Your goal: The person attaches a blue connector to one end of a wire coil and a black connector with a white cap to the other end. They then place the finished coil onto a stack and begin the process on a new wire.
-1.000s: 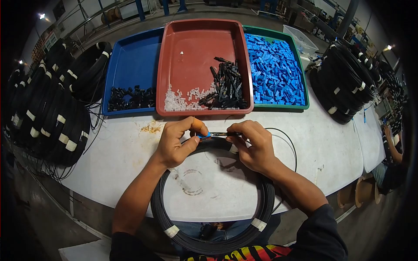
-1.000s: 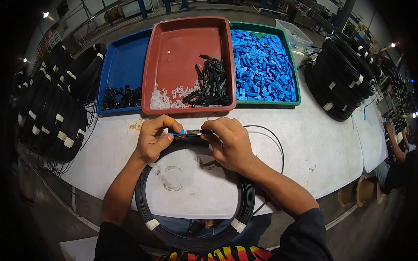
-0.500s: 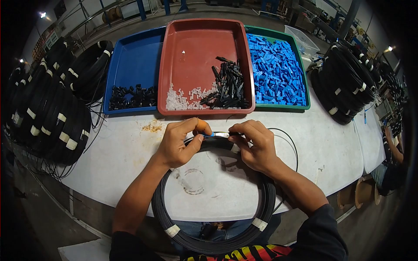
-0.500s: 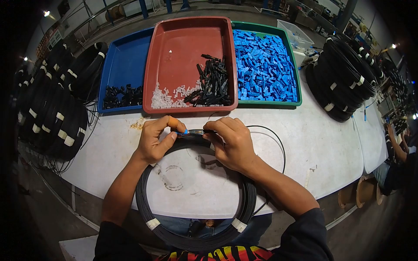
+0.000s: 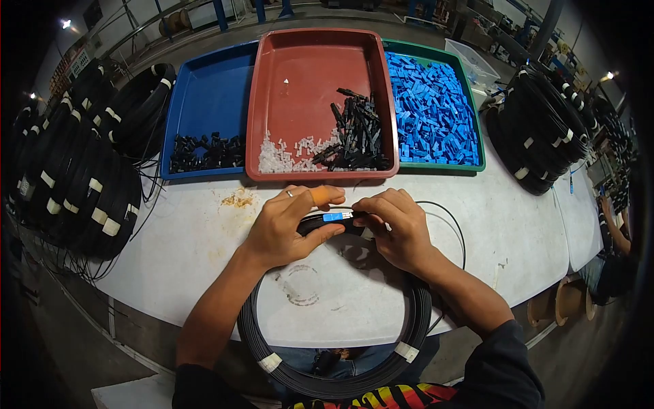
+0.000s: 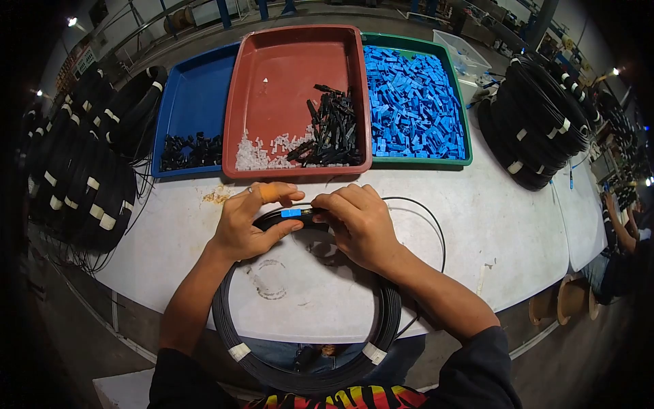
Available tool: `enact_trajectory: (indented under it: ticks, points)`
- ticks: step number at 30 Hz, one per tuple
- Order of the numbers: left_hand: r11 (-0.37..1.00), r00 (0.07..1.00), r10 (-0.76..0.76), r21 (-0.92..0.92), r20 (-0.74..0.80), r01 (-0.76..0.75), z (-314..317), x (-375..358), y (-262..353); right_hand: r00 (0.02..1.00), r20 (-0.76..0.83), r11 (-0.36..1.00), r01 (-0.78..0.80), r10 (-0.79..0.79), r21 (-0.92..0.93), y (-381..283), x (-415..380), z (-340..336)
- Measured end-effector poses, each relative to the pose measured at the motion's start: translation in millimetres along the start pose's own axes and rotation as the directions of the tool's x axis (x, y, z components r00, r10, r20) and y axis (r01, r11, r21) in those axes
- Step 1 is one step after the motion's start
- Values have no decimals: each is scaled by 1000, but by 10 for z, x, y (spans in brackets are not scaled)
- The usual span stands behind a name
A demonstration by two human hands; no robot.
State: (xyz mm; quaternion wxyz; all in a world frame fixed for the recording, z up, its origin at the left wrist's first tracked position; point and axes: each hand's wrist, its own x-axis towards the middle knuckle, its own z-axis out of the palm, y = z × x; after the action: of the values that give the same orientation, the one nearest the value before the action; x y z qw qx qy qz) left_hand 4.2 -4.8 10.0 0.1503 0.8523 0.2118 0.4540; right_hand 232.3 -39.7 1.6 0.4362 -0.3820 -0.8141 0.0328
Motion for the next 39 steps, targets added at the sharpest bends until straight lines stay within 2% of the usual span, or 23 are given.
enact_trajectory:
  ticks: [2, 5, 7, 9, 11, 13, 14, 15, 16, 18, 24, 28, 30, 33, 35, 39]
  points:
    - [999, 999, -33, -43, -24, 32, 13, -68, -54, 1000, 18, 999, 2, -1, -37, -20, 0, -7]
    - [991, 995, -88, -100, -42, 83, -9, -91, -50, 996, -7, 996, -87, 87, -11, -32, -17, 23]
    - [988, 994, -105, -114, -36, 101, -24, -98, -60, 976, -78, 974, -191, 202, 119, -11, -34, 78]
    - [996, 996, -76, -46, -53, 74, -33, -128, -93, 983, -53, 982, -172, 176, 80, 23, -43, 50]
    - [992, 990, -112, -73, -81, 106, -28, -93, -45, 988, -28, 988, -150, 151, 41, 24, -42, 36]
    - [985, 983, -148, -102, -108, 137, -17, -86, -27, 985, -41, 967, -154, 166, 204, -8, -31, 26]
    - [974, 975, -193, -144, -108, 177, -16, -98, -33, 985, -42, 967, -155, 166, 204, 6, -34, 19]
    - [959, 965, -238, -184, -106, 217, -20, -107, -41, 993, -64, 979, -84, 97, 183, 31, -38, 12]
    - [959, 966, -238, -184, -104, 217, -25, -111, -50, 996, -84, 987, -14, 28, 162, 45, -43, 10]
    - [983, 988, -134, -136, -70, 124, -27, -104, -66, 995, -95, 988, -11, 26, 155, 46, -36, 16]
    - [998, 993, -61, -5, -97, 61, -32, -71, -80, 994, -107, 986, -8, 26, 165, 40, -27, 17]
    - [992, 984, -126, -40, -127, 122, -12, -73, -47, 996, -85, 981, -15, 32, 195, 32, -31, 14]
    - [996, 984, -64, -64, -164, 54, 2, -75, -57, 995, -80, 984, -49, 63, 170, 30, -42, 13]
    - [1000, 993, 13, -24, -117, -16, -62, -48, -47, 988, -75, 985, -123, 132, 120, 18, -22, 32]
    - [999, 992, 0, -42, -123, -5, -46, -40, -46, 982, -36, 979, -184, 187, 88, 62, -42, 51]
    - [998, 996, -1, -59, -90, -4, -70, -38, -47, 993, 19, 990, -117, 116, 76, 75, -42, 36]
